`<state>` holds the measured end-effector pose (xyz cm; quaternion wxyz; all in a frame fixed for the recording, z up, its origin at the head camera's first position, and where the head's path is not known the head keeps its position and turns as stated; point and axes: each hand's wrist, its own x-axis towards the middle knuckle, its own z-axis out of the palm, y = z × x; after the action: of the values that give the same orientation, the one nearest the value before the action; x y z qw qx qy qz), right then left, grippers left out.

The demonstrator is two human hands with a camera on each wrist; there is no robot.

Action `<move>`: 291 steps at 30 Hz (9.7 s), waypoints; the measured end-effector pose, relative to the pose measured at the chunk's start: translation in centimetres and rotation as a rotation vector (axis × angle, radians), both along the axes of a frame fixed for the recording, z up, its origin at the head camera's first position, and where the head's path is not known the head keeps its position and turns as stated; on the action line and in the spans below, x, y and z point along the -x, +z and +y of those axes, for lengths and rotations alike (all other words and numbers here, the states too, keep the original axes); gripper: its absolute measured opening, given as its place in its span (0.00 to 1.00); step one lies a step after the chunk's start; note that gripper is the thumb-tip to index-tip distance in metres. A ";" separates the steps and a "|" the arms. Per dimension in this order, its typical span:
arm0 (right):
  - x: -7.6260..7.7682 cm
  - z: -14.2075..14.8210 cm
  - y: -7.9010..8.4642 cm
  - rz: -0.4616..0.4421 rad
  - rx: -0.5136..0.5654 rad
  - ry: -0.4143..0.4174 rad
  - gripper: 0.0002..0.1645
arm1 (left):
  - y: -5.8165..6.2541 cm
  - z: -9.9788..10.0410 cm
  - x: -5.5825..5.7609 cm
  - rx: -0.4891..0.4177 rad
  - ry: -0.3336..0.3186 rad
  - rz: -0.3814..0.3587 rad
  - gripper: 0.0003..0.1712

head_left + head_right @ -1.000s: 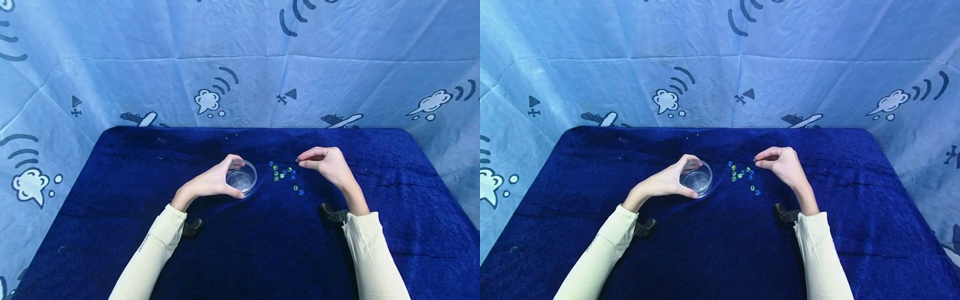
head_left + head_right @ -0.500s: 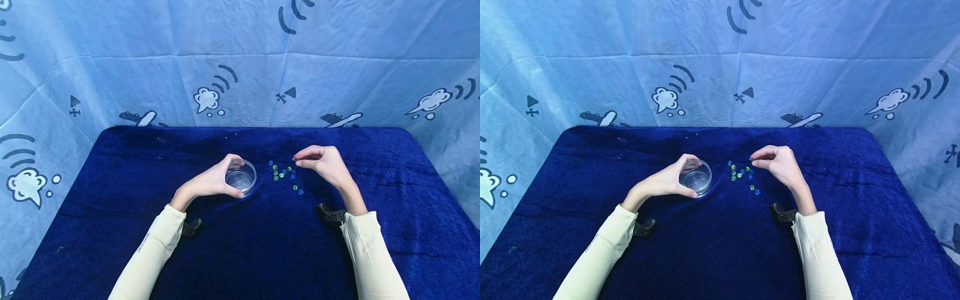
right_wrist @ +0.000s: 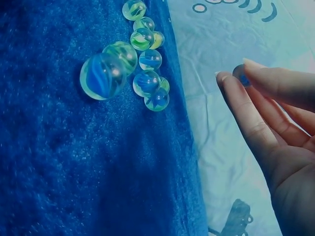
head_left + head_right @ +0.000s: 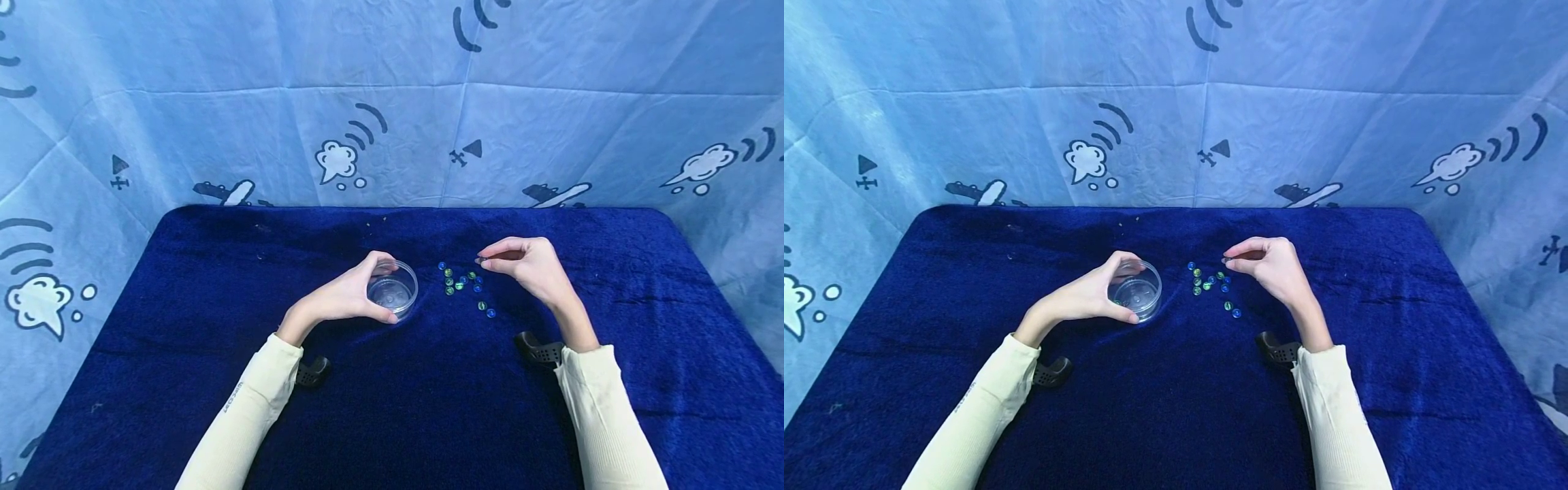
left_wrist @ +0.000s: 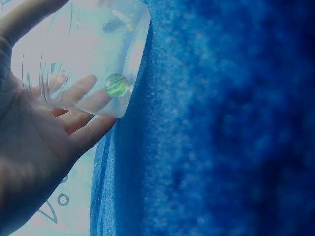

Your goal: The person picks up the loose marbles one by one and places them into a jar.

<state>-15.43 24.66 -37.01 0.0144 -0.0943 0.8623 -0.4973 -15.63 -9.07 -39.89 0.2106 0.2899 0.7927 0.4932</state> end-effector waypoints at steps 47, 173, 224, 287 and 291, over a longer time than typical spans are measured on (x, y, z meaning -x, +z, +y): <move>-0.8 -3.1 1.6 0.038 0.068 0.037 0.10 | 0.1 0.1 0.2 -0.007 -0.005 0.011 0.52; -1.4 -4.5 3.1 0.144 -0.064 -0.097 0.08 | 0.5 -0.1 0.1 -0.005 0.010 0.000 0.52; 0.5 0.2 -0.7 -0.074 -0.296 0.052 0.05 | 0.3 0.2 0.0 -0.003 0.021 0.005 0.52; 0.6 -0.1 -0.9 -0.059 -0.288 0.099 0.03 | 0.3 0.4 0.3 -0.012 0.023 0.007 0.52; 0.6 -0.3 -1.1 -0.061 -0.291 0.102 0.03 | 0.3 0.2 0.2 0.003 0.023 0.010 0.53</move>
<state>-16.06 24.39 -38.08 0.0793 -0.1198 0.9186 -0.3682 -15.84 -8.92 -39.58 0.2015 0.2828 0.7979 0.4928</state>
